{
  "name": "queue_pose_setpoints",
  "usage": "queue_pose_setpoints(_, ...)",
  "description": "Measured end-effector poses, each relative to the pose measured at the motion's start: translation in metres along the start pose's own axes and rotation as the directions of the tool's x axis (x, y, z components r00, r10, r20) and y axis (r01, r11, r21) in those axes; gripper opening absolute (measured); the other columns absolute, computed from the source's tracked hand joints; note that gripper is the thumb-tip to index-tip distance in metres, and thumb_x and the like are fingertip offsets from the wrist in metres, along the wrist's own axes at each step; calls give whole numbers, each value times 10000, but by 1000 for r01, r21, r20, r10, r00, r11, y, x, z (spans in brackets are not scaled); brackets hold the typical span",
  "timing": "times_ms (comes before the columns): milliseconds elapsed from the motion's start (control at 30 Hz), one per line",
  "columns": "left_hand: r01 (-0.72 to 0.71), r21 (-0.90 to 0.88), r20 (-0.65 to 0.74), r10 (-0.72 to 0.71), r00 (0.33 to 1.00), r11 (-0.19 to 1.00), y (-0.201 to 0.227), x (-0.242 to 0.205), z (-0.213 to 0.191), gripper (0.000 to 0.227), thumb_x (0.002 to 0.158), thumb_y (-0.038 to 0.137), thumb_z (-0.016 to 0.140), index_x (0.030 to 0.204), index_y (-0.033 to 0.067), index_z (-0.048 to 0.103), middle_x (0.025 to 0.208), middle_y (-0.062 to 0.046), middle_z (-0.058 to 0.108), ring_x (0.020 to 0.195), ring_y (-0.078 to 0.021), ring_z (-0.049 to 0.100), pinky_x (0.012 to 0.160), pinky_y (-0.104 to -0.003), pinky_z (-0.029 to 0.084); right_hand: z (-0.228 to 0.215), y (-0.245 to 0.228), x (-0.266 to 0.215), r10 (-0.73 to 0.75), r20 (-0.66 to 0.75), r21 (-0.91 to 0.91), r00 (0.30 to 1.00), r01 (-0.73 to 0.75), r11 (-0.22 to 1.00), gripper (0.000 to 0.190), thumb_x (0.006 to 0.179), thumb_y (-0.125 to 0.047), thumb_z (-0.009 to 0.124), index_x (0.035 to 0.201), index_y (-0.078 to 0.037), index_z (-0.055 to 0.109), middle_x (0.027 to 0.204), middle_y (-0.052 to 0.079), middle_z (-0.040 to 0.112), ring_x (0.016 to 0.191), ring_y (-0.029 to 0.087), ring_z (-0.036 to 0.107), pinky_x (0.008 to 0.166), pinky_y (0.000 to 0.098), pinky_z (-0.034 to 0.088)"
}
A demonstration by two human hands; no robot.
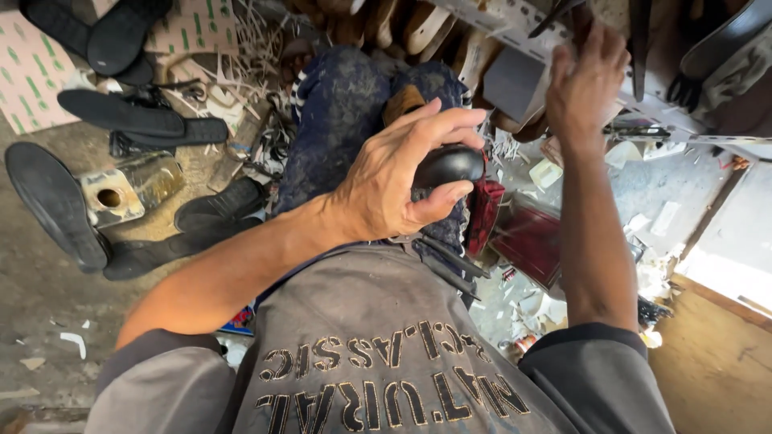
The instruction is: The person applies glue to a shoe sole, then uses pliers and a hammer to shape and secure the heel area. They also use a knife to trim a separate rubber sole piece and fit it to the shoe. The person handles the shoe repeatedly, turning it over and adjusting components.
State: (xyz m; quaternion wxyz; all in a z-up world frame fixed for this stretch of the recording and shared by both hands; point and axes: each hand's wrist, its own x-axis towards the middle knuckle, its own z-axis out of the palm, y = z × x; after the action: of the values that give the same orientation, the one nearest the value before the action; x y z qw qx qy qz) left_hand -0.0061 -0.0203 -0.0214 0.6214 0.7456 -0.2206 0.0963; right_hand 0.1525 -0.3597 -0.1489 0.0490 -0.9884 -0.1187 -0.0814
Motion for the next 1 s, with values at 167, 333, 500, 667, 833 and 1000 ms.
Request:
queue_pose_setpoints(167,-14,13,-26,14,1000,1000,-2,1,6,550,1109,367,567,1520,77,346,1265,-65,741,1238,-270,731,1274,-496,473,26,11,17,3,-200,67,980,11,998,445,1109,-427,467,1319,-49,574,1086,179,538,914,320,502,745,500,454)
queue_pose_setpoints(333,-44,48,-46,46,998,998,-3,6,10,555,1107,358,575,1517,56,355,1256,-75,742,1221,-290,737,1222,-475,527,-65,-48,-16,248,-57,467,967,-194,863,384,1120,-214,344,1421,-23,488,1252,165,578,1013,241,593,851,402,559)
queue_pose_setpoints(500,-97,77,-63,102,993,992,-3,12,18,564,1130,310,619,1536,51,325,1247,-78,751,1186,-277,756,1142,-394,591,-214,-139,-68,2,121,789,993,-97,607,168,1166,-52,318,1267,55,399,658,118,460,474,160,363,441,303,291)
queue_pose_setpoints(667,-115,111,-57,122,991,987,-4,14,22,568,1145,361,554,1527,23,306,1233,-99,760,1124,-260,779,1090,-388,615,-242,-129,-93,-137,32,860,990,42,508,333,1052,-306,498,864,-32,519,628,24,584,413,73,497,359,232,389)
queue_pose_setpoints(833,-92,110,-22,95,995,990,-5,13,22,588,1149,340,570,1558,38,275,1284,-76,752,1159,-268,762,1118,-381,583,-264,-140,-82,-529,24,410,848,475,779,203,1106,-121,509,1234,25,449,1090,189,608,616,222,550,433,368,372)
queue_pose_setpoints(1000,-100,115,-51,106,993,988,-5,13,21,605,1155,367,573,1565,35,278,1281,-81,753,1125,-244,778,1099,-360,597,-272,-175,-68,-119,308,719,944,-149,679,366,1011,-191,498,760,42,626,675,118,682,510,186,687,409,293,522)
